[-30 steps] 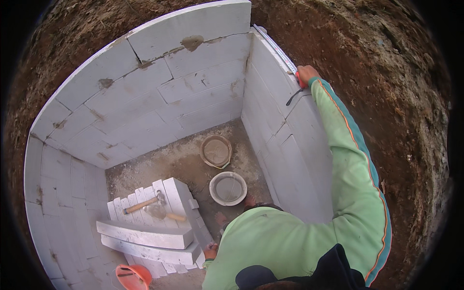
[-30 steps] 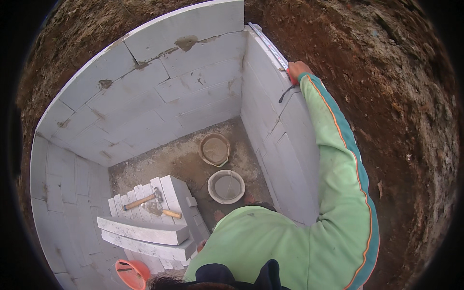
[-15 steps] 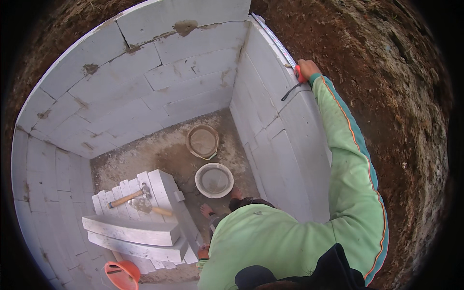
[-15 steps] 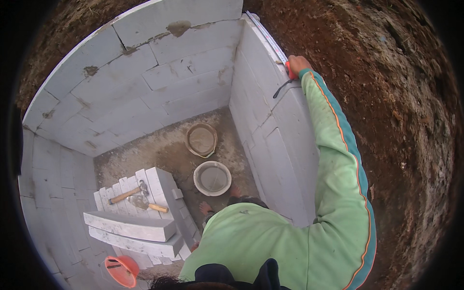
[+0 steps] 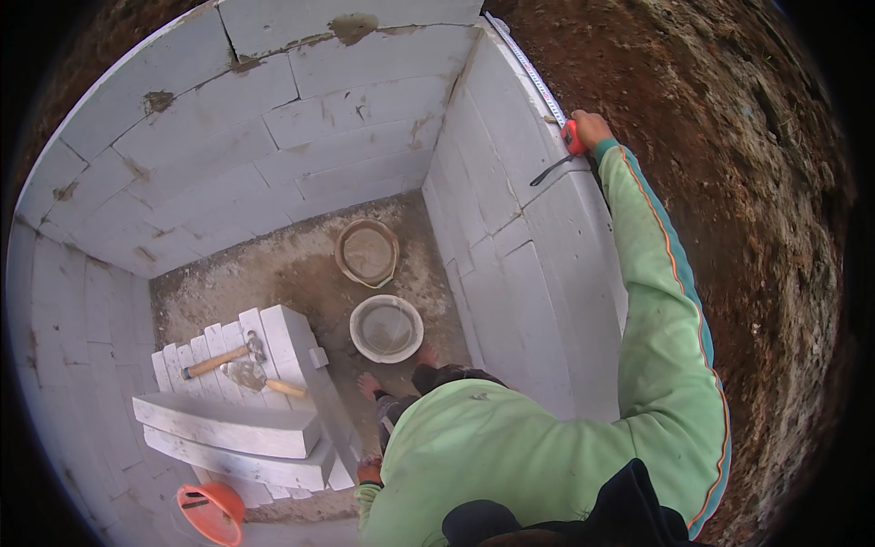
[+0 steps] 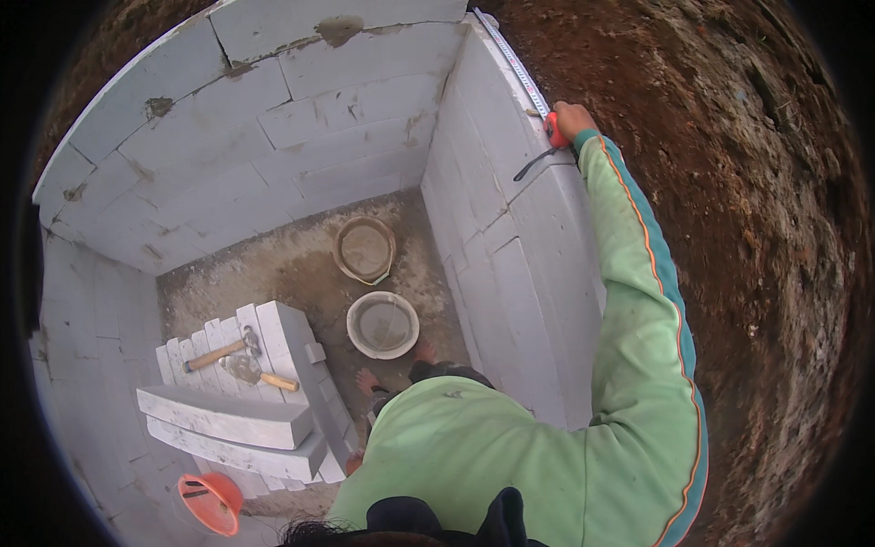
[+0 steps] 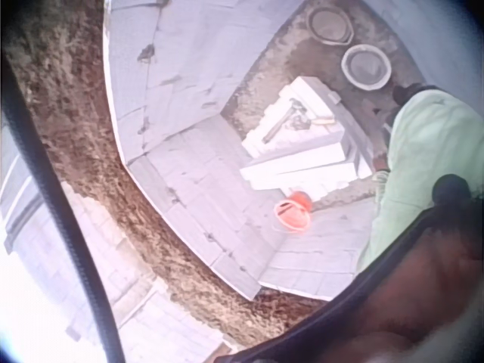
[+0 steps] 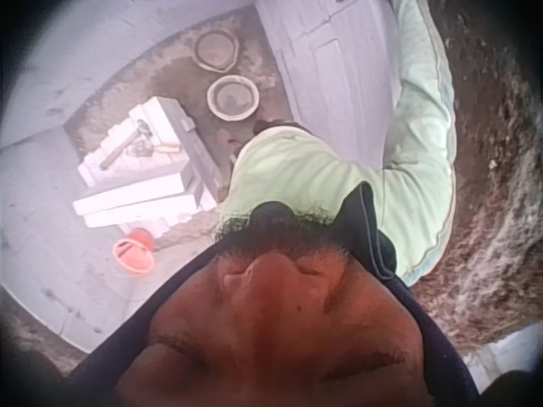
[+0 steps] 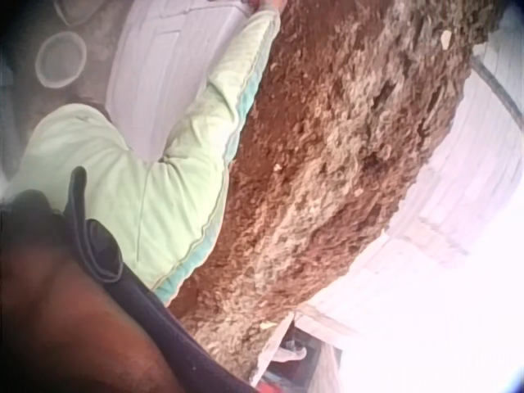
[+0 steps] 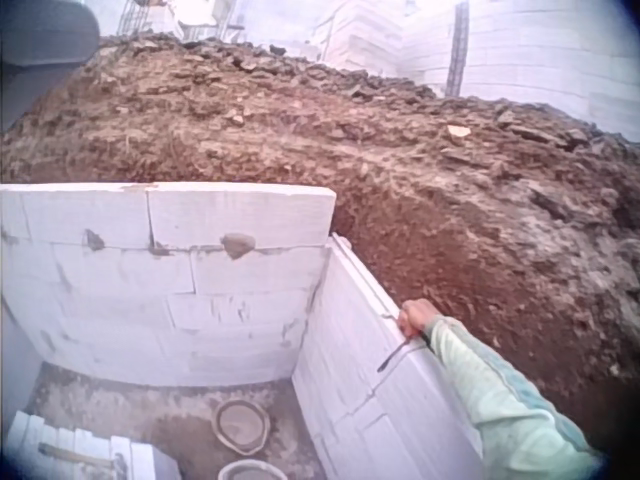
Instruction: The person measures white masonry blocks with a tape measure, uses a hammer to tap a block into place, and applies mortar with a trowel to the top of the wall.
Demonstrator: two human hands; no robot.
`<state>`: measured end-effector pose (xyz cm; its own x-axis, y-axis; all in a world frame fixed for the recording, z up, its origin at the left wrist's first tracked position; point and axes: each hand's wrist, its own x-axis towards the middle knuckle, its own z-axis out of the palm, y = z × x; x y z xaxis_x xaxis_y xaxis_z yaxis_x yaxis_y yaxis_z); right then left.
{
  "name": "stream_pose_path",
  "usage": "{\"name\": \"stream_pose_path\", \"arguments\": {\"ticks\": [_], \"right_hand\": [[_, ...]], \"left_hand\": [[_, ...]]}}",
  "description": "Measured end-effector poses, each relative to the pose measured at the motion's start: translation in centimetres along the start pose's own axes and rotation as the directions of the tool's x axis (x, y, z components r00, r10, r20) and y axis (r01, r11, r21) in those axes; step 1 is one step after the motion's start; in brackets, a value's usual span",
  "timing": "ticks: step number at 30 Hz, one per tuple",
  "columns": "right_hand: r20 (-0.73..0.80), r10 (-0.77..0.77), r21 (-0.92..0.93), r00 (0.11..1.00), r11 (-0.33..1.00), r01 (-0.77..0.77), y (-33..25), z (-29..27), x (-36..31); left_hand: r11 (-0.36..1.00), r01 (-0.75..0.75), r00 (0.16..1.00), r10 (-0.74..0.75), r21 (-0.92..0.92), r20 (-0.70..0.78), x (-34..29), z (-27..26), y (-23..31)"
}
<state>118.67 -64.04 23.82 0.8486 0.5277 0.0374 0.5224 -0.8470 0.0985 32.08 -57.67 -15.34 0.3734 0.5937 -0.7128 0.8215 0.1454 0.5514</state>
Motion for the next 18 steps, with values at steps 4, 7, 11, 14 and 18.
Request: {"name": "stream_pose_path", "arguments": {"ticks": [4, 7, 11, 14, 18], "right_hand": [[-0.012, 0.002, 0.0, 1.0, 1.0, -0.002, -0.4, -0.6, -0.5], [0.0, 0.04, 0.078, 0.999, 0.996, -0.04, -1.2, -0.6, -0.3], [-0.038, 0.063, 0.069, 0.997, 0.996, -0.06, -0.6, 0.1, -0.4], [-0.034, 0.034, 0.019, 0.999, 0.999, -0.033, 0.2, 0.5, -0.1], [-0.022, -0.003, -0.041, 1.0, 0.999, 0.002, 0.2, 0.6, 0.2]], "left_hand": [[0.991, -0.127, 0.992, 0.128, 0.042, -0.01, 1.4, 1.5, -3.7], [0.949, -0.295, 0.954, 0.299, 0.113, -0.012, 3.2, 4.1, -10.1], [0.947, -0.32, 0.947, 0.32, 0.012, 0.016, 3.6, 3.2, -8.8], [0.961, -0.229, 0.972, 0.235, -0.159, 0.023, 3.4, 2.0, -6.3], [0.935, -0.23, 0.971, 0.24, -0.269, 0.005, 4.2, 2.0, -5.9]]}}
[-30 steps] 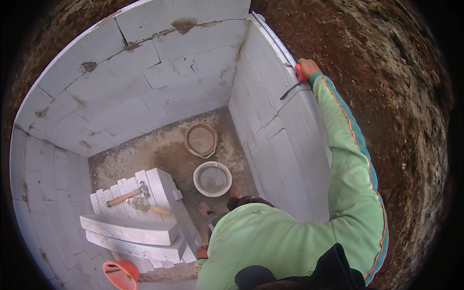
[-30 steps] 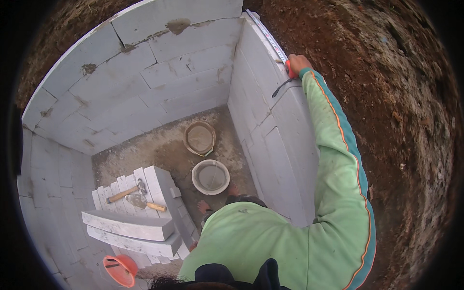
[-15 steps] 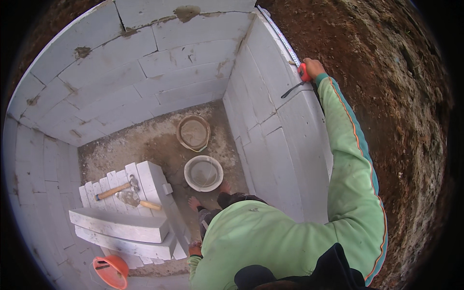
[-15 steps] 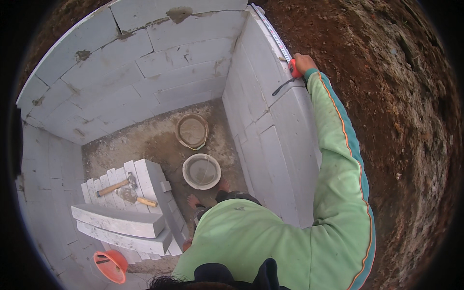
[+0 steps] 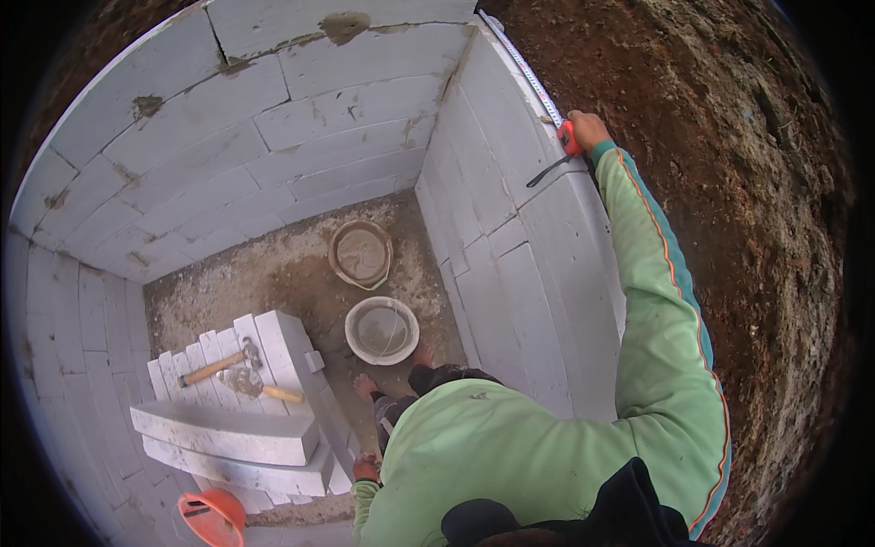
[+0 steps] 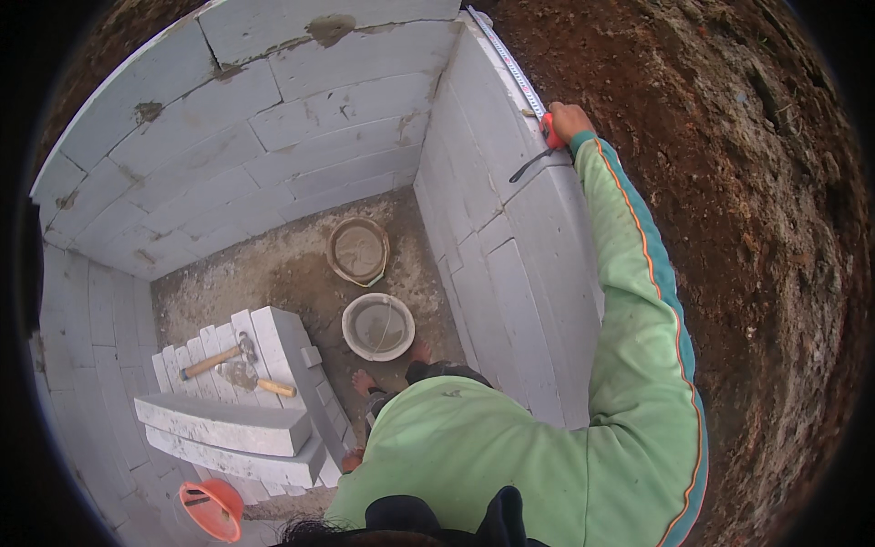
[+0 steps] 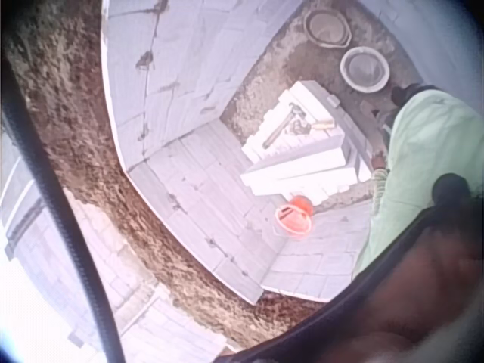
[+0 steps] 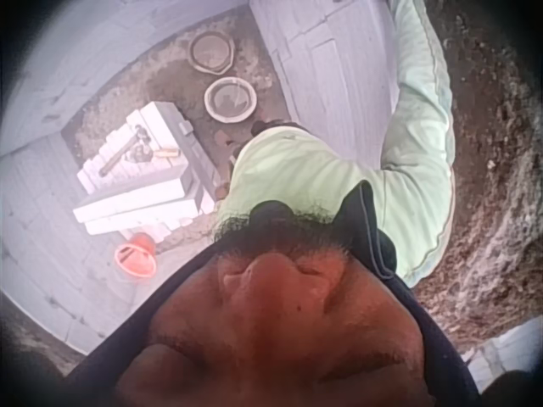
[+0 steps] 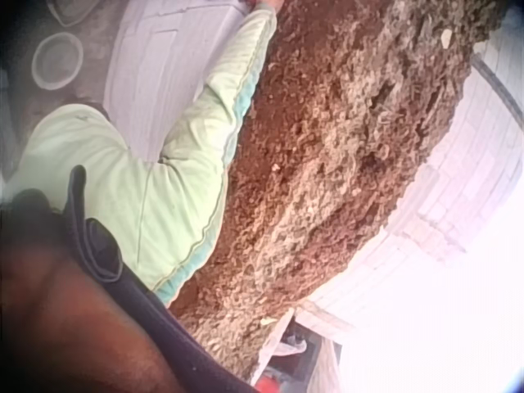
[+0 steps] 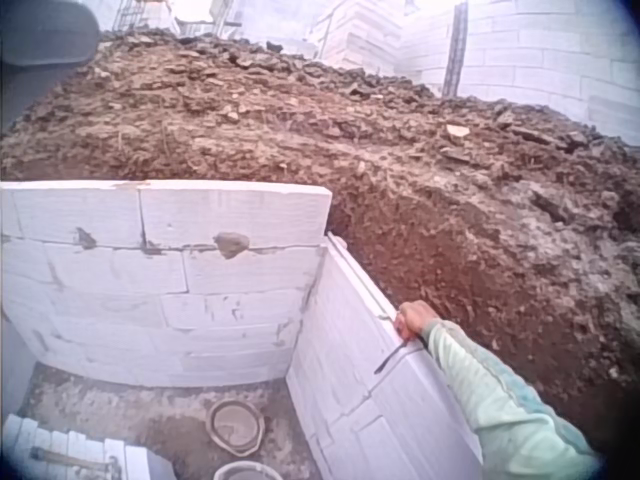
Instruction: The person measures white masonry blocks with a tape measure, uses a hammer to tap a block into place, and applies mortar with a trowel to the top of the wall.
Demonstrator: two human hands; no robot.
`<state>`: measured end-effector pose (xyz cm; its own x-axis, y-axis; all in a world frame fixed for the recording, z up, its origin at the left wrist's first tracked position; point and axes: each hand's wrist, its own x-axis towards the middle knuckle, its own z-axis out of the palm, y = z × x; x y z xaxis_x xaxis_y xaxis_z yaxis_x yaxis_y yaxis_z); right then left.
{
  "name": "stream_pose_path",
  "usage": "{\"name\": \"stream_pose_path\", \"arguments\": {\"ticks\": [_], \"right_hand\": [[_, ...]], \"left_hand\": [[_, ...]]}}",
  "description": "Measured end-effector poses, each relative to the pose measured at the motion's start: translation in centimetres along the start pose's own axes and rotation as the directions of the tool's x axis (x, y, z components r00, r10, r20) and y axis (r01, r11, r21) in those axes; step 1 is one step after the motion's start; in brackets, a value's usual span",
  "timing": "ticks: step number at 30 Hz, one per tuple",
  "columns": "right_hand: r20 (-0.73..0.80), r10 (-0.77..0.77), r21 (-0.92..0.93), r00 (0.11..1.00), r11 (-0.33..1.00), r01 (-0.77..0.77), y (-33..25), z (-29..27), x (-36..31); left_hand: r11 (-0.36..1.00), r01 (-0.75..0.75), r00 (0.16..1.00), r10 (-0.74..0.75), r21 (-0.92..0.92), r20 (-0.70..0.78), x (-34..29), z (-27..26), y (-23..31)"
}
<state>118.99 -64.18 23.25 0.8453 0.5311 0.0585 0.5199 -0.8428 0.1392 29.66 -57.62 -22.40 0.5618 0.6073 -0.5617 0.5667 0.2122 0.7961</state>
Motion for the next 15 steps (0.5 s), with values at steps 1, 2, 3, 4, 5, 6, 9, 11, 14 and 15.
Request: {"name": "stream_pose_path", "arguments": {"ticks": [1, 2, 3, 4, 5, 6, 9, 11, 14, 15], "right_hand": [[-0.001, -0.001, -0.002, 1.0, 1.0, 0.001, -0.04, 0.03, 0.04], [0.003, -0.005, 0.001, 1.0, 1.0, 0.005, -0.04, 0.02, 0.01], [0.008, -0.009, 0.005, 1.0, 1.0, 0.009, -0.02, -0.02, -0.01], [0.007, -0.008, 0.003, 1.0, 1.0, 0.008, -0.01, -0.05, -0.03], [0.004, -0.005, 0.007, 1.0, 1.0, 0.005, -0.02, -0.05, -0.03], [0.0, -0.003, 0.012, 1.0, 1.0, 0.003, -0.12, -0.09, -0.08], [-0.012, -0.006, 0.023, 1.0, 1.0, 0.006, -0.27, -0.11, -0.09], [-0.007, -0.013, 0.012, 1.0, 1.0, 0.014, -0.11, -0.08, -0.01], [-0.009, -0.026, -0.007, 1.0, 1.0, 0.026, 0.14, 0.2, 0.12], [-0.016, -0.031, -0.016, 0.999, 0.999, 0.031, 0.15, 0.26, 0.16]], "left_hand": [[1.0, -0.008, 1.0, 0.008, -0.03, -0.002, 0.2, 0.15, -0.02], [0.999, 0.023, 1.0, -0.023, -0.038, 0.0, 0.42, 0.18, 0.03], [0.998, 0.038, 0.999, -0.038, -0.041, 0.002, 0.6, 0.18, 0.07], [0.998, 0.054, 0.999, -0.054, -0.046, 0.004, 0.76, 0.22, 0.12], [1.0, -0.007, 1.0, 0.007, 0.003, 0.01, 0.94, 0.21, 0.16], [0.999, -0.037, 0.999, 0.037, 0.026, 0.014, 1.02, 0.21, 0.2], [0.998, -0.058, 0.998, 0.058, 0.01, 0.028, 1.18, 0.32, 0.34], [0.993, 0.018, 1.0, -0.018, -0.117, 0.001, 1.19, 0.52, 0.49], [0.973, 0.113, 0.993, -0.12, -0.199, -0.022, 1.14, 0.67, 0.76], [0.975, 0.126, 0.991, -0.132, -0.183, -0.024, 1.13, 0.59, 0.85]]}}
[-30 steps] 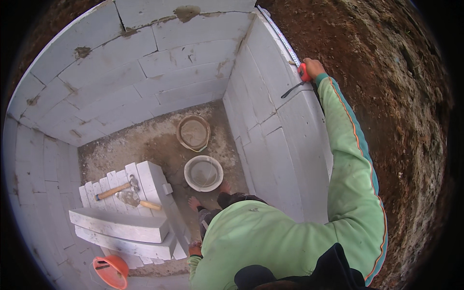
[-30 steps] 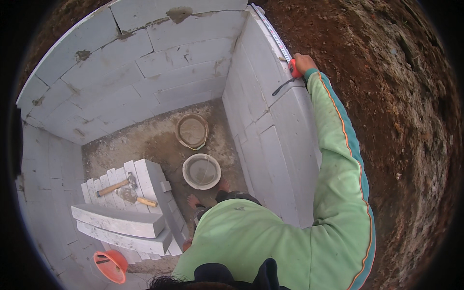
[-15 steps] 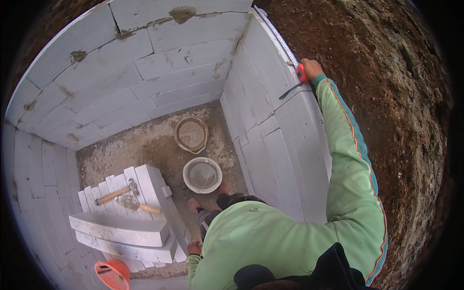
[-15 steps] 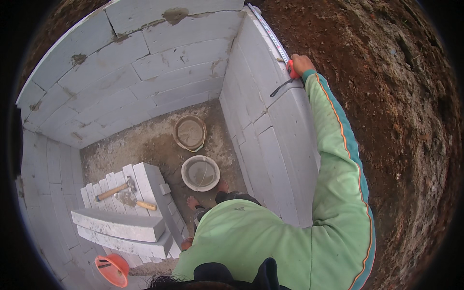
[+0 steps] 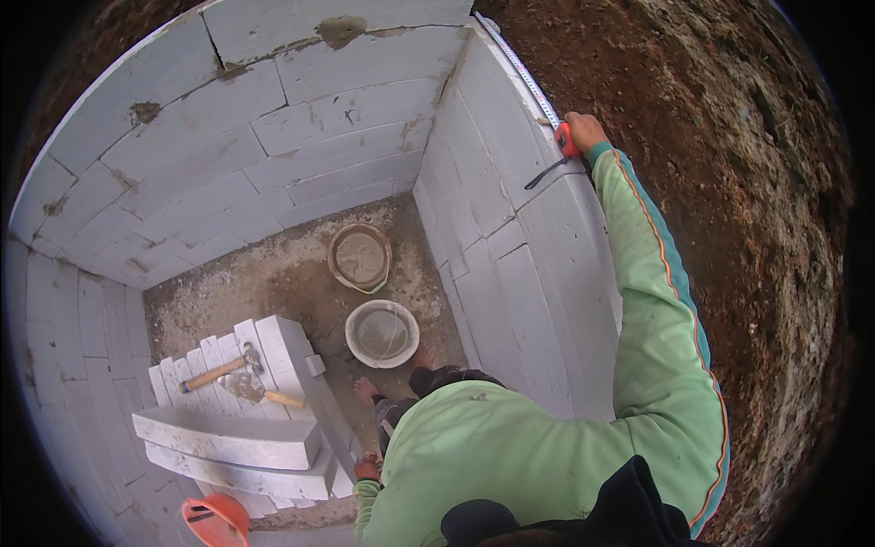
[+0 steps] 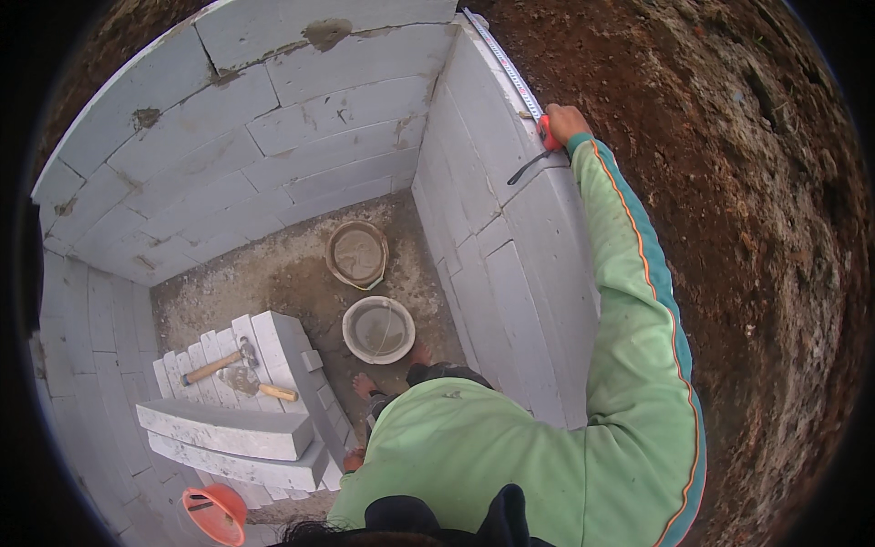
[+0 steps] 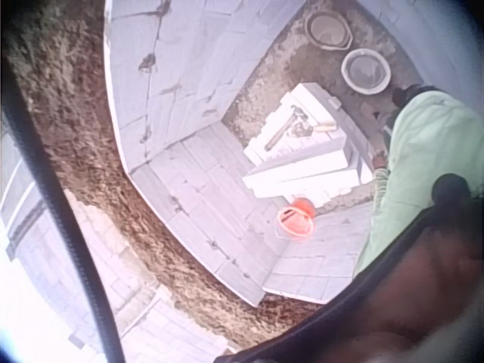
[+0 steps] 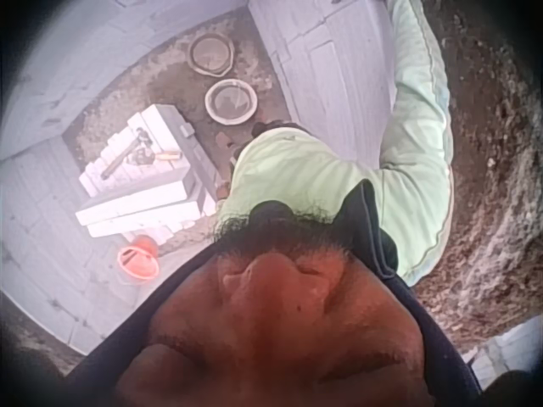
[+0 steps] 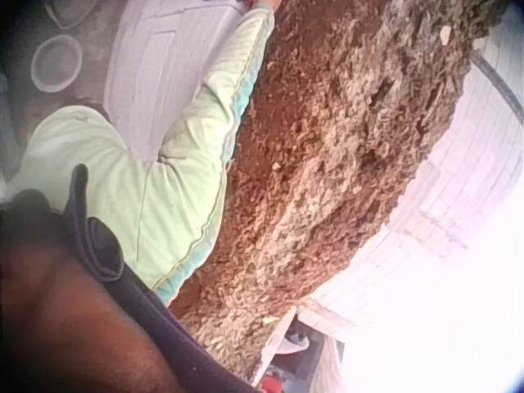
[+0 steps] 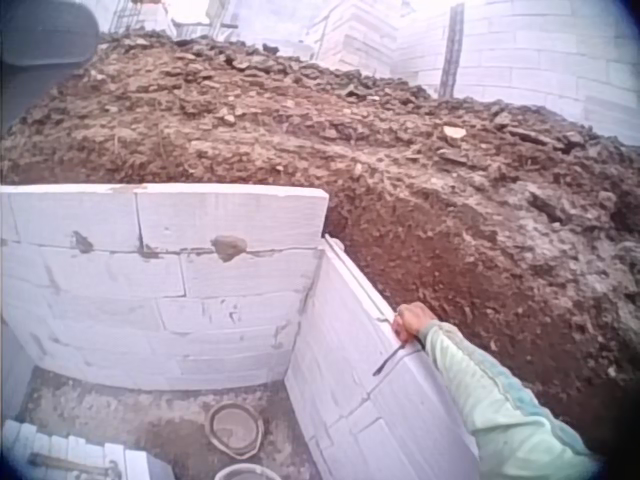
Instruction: The person measures white masonry blocks with a tape measure, uses a hammer to tap a block into place, and applies mortar with a trowel to the top of the wall.
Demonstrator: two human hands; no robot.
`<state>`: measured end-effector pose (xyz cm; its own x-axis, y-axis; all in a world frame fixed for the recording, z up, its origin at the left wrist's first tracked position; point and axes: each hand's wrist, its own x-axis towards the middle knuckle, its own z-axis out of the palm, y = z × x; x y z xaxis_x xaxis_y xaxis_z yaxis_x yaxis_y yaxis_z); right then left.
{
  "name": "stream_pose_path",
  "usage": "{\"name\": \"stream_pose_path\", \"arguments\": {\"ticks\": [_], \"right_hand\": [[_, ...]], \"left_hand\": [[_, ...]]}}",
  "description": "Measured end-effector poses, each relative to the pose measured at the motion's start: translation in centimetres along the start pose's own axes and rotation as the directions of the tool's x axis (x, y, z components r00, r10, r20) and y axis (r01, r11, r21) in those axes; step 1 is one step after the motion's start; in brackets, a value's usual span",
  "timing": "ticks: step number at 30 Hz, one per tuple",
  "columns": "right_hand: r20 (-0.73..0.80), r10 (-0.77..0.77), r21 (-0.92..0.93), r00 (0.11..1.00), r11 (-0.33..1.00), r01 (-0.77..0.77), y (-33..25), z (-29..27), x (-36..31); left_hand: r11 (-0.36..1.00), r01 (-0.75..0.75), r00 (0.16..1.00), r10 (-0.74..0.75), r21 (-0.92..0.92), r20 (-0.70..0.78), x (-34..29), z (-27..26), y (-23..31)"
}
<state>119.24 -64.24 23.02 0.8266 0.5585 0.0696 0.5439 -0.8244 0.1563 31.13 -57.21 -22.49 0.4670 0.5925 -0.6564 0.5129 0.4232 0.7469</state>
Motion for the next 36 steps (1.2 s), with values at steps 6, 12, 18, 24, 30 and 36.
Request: {"name": "stream_pose_path", "arguments": {"ticks": [6, 12, 18, 24, 30, 36], "right_hand": [[-0.014, -0.02, -0.008, 1.0, 1.0, 0.019, 0.3, 0.3, 0.2], [-0.002, 0.009, 0.006, 1.0, 1.0, -0.009, -0.4, -0.2, -0.2], [0.041, 0.029, 0.082, 0.999, 0.996, -0.032, 0.2, 0.4, 0.4], [-0.005, 0.019, 0.078, 1.0, 0.997, -0.018, 0.4, 0.7, 0.5], [-0.013, -0.022, 0.066, 1.0, 0.998, 0.023, -0.5, 0.1, 0.1], [-0.009, -0.002, 0.076, 1.0, 0.997, 0.003, -0.7, -0.4, -0.5]], "left_hand": [[0.952, -0.093, 0.995, 0.077, 0.293, 0.067, 0.0, -0.5, 0.5], [0.993, -0.044, 0.999, 0.045, 0.106, -0.007, -0.7, -0.1, 0.1], [0.618, -0.174, 0.984, 0.135, 0.766, 0.115, -0.9, -0.2, 0.4], [0.715, -0.144, 0.99, 0.104, 0.684, 0.099, -1.4, 0.5, 0.3], [0.498, -0.184, 0.981, 0.046, 0.847, 0.186, -1.3, 0.7, -0.4], [0.53, -0.079, 0.993, -0.033, 0.845, 0.114, -1.2, 1.7, 0.7]]}}
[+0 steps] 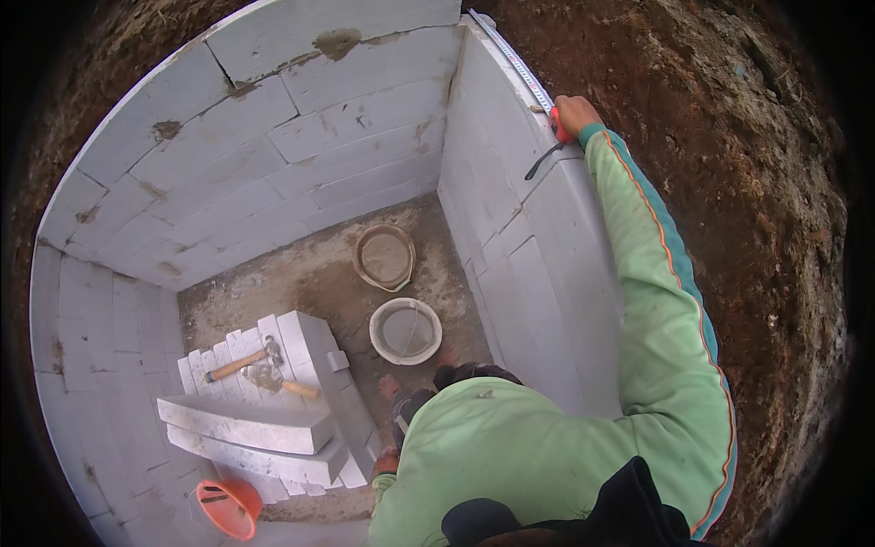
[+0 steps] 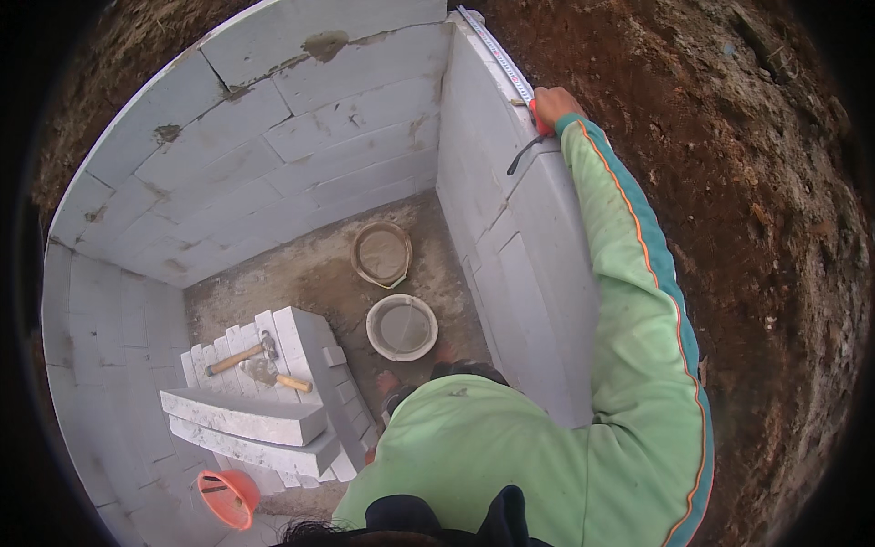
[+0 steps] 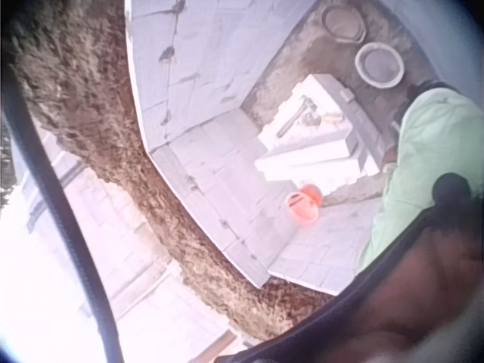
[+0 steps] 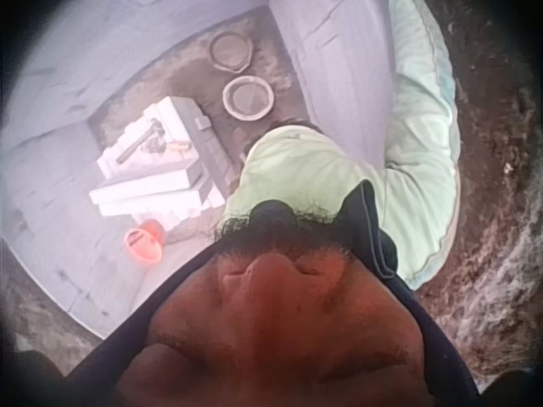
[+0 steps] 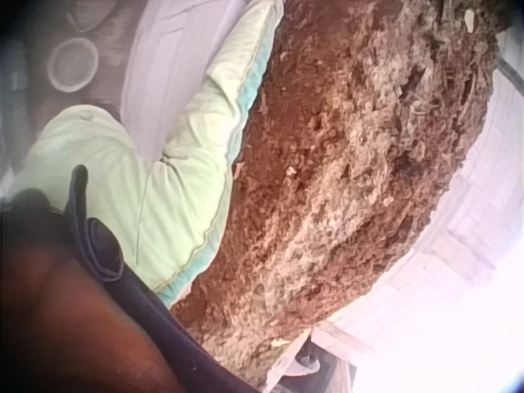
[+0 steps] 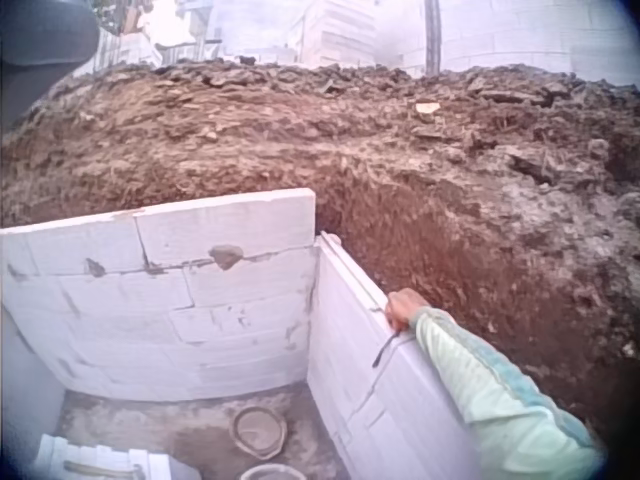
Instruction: The person measures white masonry blocks with a tape measure, uses a hammer to tap a block into place, and applies mortar with a trowel to the top of the wall.
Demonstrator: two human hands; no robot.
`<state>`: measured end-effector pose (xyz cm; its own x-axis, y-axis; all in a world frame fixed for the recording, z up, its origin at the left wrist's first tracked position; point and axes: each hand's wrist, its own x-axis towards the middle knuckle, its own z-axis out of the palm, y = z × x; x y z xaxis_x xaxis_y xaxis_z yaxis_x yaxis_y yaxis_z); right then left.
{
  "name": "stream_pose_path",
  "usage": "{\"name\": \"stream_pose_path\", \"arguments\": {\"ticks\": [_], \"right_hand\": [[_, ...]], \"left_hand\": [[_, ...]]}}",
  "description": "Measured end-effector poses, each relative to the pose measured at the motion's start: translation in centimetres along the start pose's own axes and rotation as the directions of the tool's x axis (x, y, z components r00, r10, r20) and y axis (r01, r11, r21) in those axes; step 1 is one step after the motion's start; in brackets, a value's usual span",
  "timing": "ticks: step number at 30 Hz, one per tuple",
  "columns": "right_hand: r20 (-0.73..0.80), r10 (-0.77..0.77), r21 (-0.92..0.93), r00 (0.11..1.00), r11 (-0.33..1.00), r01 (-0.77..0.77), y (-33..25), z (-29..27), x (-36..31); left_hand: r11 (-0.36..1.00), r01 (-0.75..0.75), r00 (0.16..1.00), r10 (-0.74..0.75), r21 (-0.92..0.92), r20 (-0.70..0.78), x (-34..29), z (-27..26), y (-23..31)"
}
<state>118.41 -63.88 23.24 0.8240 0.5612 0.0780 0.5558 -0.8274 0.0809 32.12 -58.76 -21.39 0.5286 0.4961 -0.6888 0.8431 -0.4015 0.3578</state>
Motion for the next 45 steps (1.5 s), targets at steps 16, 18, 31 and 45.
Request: {"name": "stream_pose_path", "arguments": {"ticks": [16, 18, 31, 45], "right_hand": [[0.062, 0.057, 0.102, 0.996, 0.993, -0.063, -0.7, -1.4, 0.1], [0.011, 0.07, 0.07, 0.998, 0.995, -0.07, -0.1, -0.6, 0.2], [0.098, 0.264, 0.901, 0.959, 0.385, -0.198, 12.2, 0.8, 2.7], [0.162, -0.54, 0.985, 0.826, 0.139, -0.102, -37.0, 5.8, -48.6]], "left_hand": [[0.994, -0.048, 0.997, 0.054, 0.099, -0.061, -1.7, 6.0, -2.6], [0.993, 0.099, 0.987, -0.106, -0.058, -0.121, -2.0, 6.4, -2.5], [0.736, 0.113, 0.974, -0.214, -0.668, -0.072, -10.4, 5.1, 1.5], [0.233, -0.419, 0.87, -0.174, -0.878, -0.461, -22.2, -9.7, 6.9]]}}
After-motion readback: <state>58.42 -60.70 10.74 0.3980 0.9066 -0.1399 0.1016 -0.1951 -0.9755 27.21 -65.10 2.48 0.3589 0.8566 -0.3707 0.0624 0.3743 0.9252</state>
